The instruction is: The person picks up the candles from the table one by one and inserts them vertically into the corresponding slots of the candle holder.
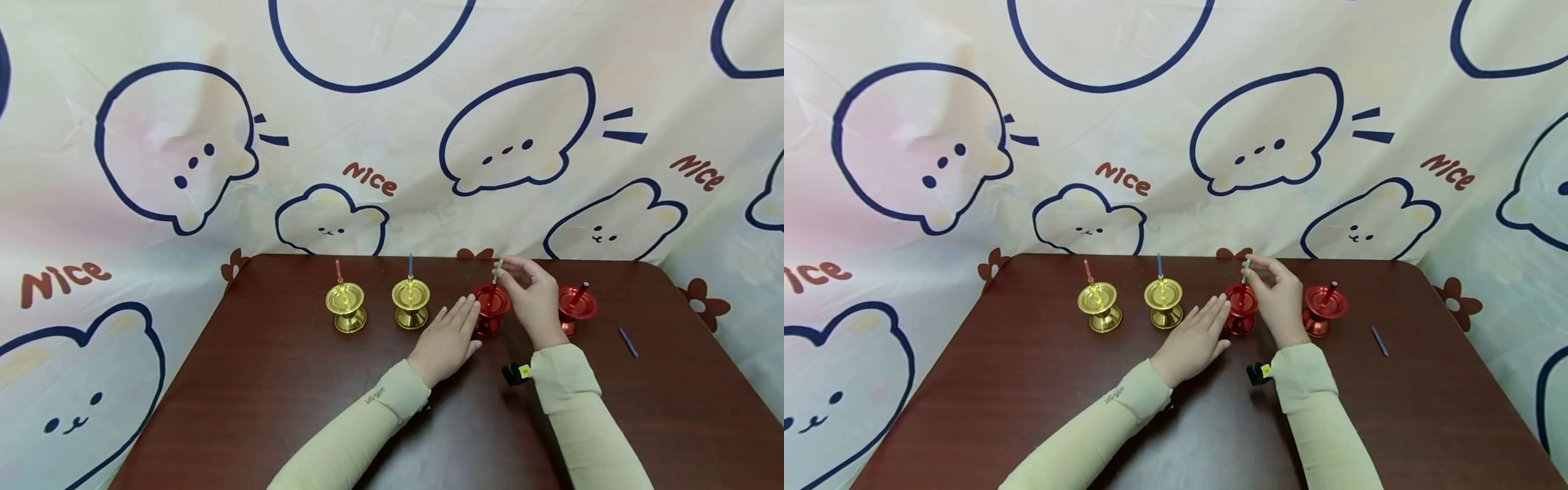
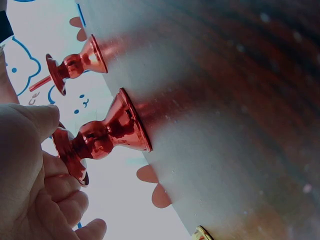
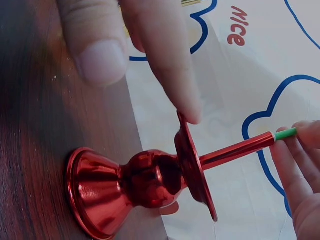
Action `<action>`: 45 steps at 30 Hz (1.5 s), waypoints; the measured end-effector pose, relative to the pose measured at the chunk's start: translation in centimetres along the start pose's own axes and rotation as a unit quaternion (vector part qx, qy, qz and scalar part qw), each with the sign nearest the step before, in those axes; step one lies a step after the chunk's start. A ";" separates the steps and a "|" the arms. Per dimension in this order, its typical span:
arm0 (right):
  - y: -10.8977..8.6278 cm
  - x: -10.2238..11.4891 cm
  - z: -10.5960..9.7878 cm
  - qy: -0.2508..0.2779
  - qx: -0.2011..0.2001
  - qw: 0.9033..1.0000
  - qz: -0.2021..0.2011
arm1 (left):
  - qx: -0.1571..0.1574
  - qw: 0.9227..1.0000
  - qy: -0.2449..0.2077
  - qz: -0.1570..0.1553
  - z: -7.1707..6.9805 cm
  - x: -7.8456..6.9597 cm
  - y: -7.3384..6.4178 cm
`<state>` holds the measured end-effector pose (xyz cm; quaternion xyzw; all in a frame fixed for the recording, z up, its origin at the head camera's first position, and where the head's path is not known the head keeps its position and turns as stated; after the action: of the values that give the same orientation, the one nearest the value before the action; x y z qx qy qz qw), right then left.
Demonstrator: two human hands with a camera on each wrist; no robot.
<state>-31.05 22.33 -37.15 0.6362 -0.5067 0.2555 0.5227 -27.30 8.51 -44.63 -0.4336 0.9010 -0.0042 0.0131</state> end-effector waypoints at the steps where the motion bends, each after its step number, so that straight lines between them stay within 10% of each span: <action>1: -0.1 0.0 0.0 -0.006 0.003 1.000 0.002 | 0.003 1.000 -0.001 0.000 0.1 0.0 -0.1; 22: -0.6 1.1 0.4 -0.094 -0.022 0.991 -0.097 | -0.005 1.000 0.007 -0.001 0.0 -0.2 0.1; 45: -0.9 0.8 0.4 -0.068 -0.035 0.992 -0.099 | -0.001 1.000 -0.005 -0.003 0.0 -0.1 0.0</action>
<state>-30.07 21.58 -37.00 0.6802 -0.4845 0.1408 0.5318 -27.18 8.59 -44.64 -0.4367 0.8994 -0.0009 0.0171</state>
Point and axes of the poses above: each hand's wrist, its own y-axis towards the middle knuckle, its own z-axis out of the palm, x = y × z, the point moved 9 cm from there along y, towards the middle knuckle, and after that the axes turned 6 degrees about x, right-handed, at the moved point
